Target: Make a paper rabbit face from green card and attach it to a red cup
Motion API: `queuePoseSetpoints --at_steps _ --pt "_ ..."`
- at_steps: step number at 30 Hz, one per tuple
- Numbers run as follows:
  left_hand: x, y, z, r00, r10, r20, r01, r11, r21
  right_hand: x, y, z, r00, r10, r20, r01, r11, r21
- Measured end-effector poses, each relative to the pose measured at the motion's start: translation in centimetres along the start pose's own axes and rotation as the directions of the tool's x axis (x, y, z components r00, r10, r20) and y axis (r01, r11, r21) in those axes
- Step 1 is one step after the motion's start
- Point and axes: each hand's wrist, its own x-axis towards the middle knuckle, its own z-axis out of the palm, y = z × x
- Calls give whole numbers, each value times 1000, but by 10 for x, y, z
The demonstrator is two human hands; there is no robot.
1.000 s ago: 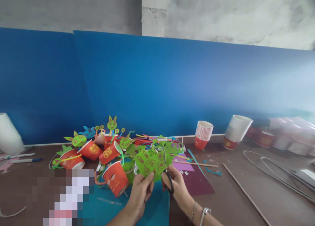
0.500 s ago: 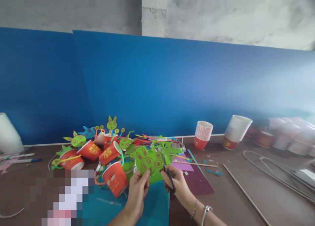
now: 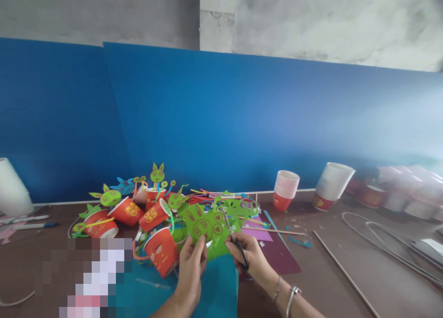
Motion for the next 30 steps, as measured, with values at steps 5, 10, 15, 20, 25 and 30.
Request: queuePoseSetpoints --at_steps 5,10,15,20,25,30 --pt "1 -4 -2 999 11 51 -15 997 76 -2 0 -1 995 -71 -74 81 988 133" --pt "-2 -7 -2 984 -16 179 -18 982 187 -1 0 -2 978 -38 -204 69 986 149" --pt "-5 -8 1 932 -22 361 -45 983 177 -2 0 2 981 -50 -190 85 981 177" --pt "-3 -8 1 977 41 211 -88 972 219 -7 1 7 996 -92 10 90 990 111" --pt "-1 -3 0 983 163 80 -176 965 195 -12 4 11 978 -12 206 12 1000 -2" --pt "0 -4 1 989 133 64 -143 972 187 -16 2 14 963 51 264 -24 995 -102"
